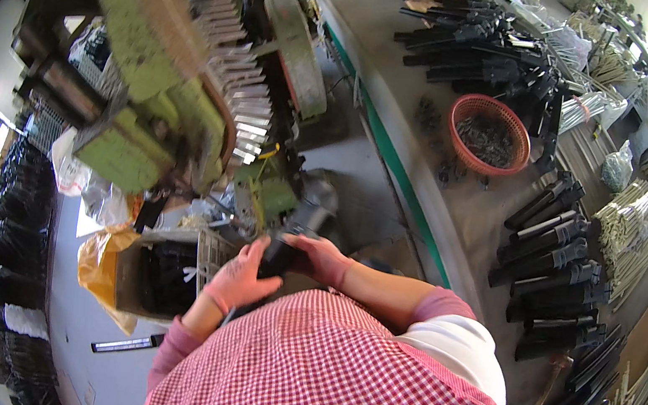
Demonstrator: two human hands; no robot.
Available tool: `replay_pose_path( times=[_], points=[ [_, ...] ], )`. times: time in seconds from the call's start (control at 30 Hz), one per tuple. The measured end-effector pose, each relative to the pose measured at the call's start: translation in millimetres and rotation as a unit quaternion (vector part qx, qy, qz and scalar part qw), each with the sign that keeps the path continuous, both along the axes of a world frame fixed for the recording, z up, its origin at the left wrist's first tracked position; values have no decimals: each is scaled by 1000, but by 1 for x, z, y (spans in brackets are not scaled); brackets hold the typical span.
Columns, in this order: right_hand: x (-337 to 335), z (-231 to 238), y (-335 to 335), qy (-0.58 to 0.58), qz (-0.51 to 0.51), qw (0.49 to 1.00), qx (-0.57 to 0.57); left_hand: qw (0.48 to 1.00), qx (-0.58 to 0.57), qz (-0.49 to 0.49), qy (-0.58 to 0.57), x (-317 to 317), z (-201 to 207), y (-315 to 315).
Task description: The person repeatedly picks up small metal pieces from a red basket and inserts them into the ends of black plastic handles. They then place the assembled handles on the table. The person continues this process throughout the clip.
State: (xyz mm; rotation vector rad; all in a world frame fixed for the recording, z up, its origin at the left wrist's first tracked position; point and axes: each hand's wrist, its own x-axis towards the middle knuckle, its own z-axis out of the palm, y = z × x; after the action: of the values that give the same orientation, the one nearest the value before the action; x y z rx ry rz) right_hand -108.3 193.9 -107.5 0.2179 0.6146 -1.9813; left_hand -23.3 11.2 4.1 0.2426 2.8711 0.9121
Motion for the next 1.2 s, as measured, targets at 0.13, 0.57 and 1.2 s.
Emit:
replay_pose_path(
  times=[0.13,0.57,1.2],
  points=[
    [-113,26,93,-38,-119,971,204,995,102,20,4,12,-1,18],
    [-254,-1,420,131,-369,354,849,881,352,73,-309,-91,-25,143],
    [-95,-66,482,67,-585,784,197,791,489,-115,-348,-289,-63,350]
  ],
)
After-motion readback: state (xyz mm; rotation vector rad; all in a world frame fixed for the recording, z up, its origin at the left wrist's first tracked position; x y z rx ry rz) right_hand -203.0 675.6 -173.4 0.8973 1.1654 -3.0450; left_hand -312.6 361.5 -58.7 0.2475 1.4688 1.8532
